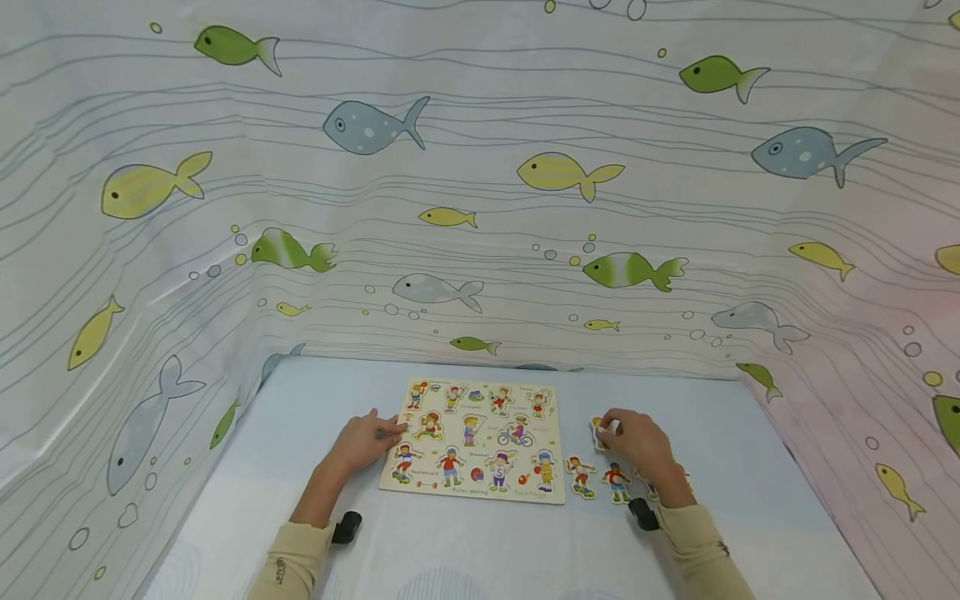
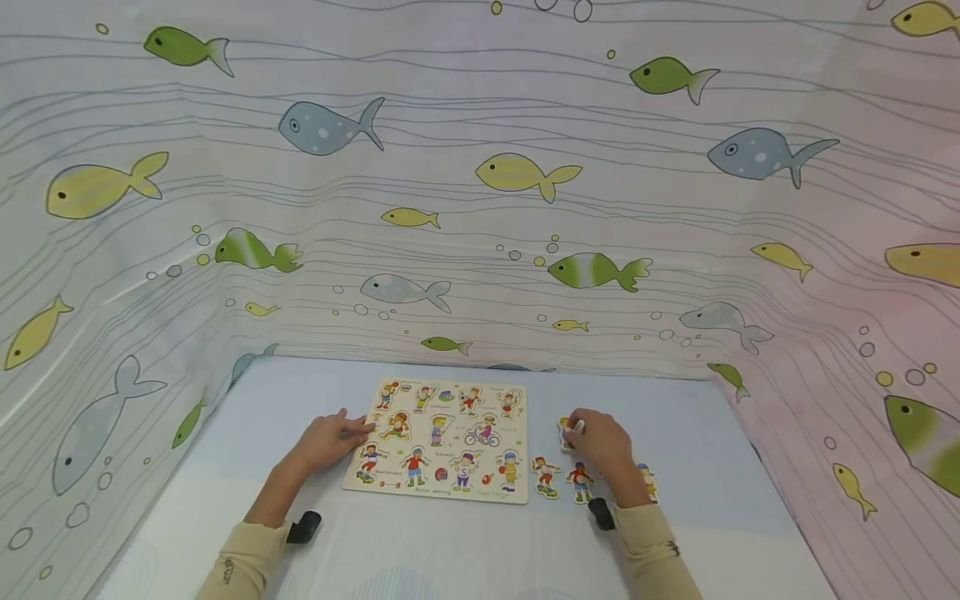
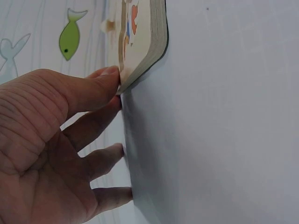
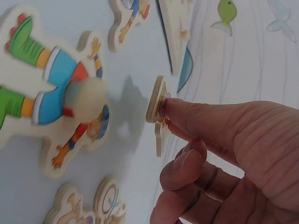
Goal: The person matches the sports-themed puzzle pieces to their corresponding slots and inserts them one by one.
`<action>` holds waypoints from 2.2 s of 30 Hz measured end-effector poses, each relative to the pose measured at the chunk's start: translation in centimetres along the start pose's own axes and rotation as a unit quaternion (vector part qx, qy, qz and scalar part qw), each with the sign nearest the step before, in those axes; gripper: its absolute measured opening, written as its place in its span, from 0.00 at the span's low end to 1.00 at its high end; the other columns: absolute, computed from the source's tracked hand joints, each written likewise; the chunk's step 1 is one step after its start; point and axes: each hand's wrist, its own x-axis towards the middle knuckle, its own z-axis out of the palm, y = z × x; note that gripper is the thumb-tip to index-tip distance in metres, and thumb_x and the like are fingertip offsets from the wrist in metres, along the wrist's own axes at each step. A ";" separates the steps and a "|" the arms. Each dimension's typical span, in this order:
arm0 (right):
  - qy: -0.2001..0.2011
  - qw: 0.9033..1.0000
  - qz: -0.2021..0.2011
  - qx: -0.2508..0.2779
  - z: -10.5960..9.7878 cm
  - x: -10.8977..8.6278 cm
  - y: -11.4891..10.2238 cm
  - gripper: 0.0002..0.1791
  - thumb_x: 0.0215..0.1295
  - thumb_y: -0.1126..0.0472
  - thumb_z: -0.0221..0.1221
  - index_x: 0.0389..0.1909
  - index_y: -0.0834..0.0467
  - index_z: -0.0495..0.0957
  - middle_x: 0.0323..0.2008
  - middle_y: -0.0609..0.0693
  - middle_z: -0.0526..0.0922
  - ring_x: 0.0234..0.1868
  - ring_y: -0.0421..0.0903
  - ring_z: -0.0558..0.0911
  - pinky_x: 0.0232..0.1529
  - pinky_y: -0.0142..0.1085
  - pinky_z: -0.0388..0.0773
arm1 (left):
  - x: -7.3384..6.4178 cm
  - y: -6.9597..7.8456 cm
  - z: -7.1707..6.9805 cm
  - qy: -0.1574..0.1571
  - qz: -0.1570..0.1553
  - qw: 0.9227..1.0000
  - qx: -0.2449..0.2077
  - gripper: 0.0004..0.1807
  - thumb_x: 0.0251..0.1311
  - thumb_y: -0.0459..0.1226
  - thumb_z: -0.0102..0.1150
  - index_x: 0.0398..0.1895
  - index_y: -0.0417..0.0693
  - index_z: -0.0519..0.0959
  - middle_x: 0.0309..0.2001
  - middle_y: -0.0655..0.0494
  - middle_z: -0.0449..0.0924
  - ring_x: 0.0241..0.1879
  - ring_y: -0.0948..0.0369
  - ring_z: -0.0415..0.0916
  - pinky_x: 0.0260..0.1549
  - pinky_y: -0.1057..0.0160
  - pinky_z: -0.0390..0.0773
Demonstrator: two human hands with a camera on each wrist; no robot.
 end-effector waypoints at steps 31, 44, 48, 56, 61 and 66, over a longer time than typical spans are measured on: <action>-0.010 0.998 -0.063 0.005 2.9 1.4 -7.2 0.08 0.61 0.53 0.68 0.38 0.50 0.83 0.24 0.44 0.75 0.23 0.43 0.72 0.20 0.35 0.67 | -0.3 0.1 -0.2 0.002 0.000 1.000 -0.003 0.14 0.62 0.39 0.65 0.50 0.49 0.86 0.59 0.46 0.77 0.69 0.34 0.56 0.65 0.34 0.55; -0.009 0.994 -0.109 0.019 3.9 1.5 -10.1 0.06 0.62 0.53 0.68 0.36 0.50 0.83 0.21 0.42 0.73 0.20 0.41 0.70 0.17 0.33 0.63 | -0.2 0.3 -0.2 0.002 0.005 1.000 0.002 0.14 0.62 0.39 0.65 0.51 0.49 0.85 0.59 0.47 0.77 0.69 0.35 0.56 0.66 0.35 0.54; -0.014 0.993 -0.120 0.021 4.2 1.8 -11.0 0.06 0.62 0.53 0.68 0.35 0.50 0.82 0.20 0.42 0.73 0.19 0.41 0.70 0.17 0.33 0.63 | -0.2 0.3 -0.2 0.005 0.005 1.000 0.002 0.14 0.62 0.39 0.65 0.51 0.49 0.85 0.59 0.47 0.77 0.69 0.35 0.57 0.66 0.35 0.55; -0.024 0.990 -0.134 0.030 5.1 2.5 -13.0 0.06 0.62 0.53 0.67 0.34 0.50 0.82 0.19 0.41 0.75 0.18 0.40 0.71 0.17 0.33 0.65 | -0.3 0.2 -0.1 0.003 0.000 1.000 0.002 0.14 0.63 0.39 0.65 0.51 0.49 0.85 0.60 0.47 0.77 0.69 0.35 0.56 0.66 0.35 0.54; -0.022 0.989 -0.144 0.030 5.7 2.5 -14.1 0.05 0.62 0.54 0.68 0.35 0.50 0.82 0.18 0.41 0.74 0.17 0.40 0.69 0.16 0.31 0.62 | -0.3 0.1 -0.1 0.001 0.002 1.000 0.001 0.14 0.63 0.39 0.64 0.51 0.49 0.85 0.60 0.47 0.76 0.69 0.35 0.56 0.66 0.34 0.54; -0.026 0.988 -0.150 0.030 6.2 2.7 -15.0 0.05 0.62 0.55 0.68 0.33 0.50 0.82 0.17 0.40 0.74 0.18 0.39 0.70 0.16 0.31 0.62 | -0.2 -0.1 0.0 0.003 0.009 1.000 0.000 0.14 0.63 0.39 0.64 0.51 0.50 0.85 0.60 0.48 0.77 0.69 0.35 0.56 0.66 0.35 0.54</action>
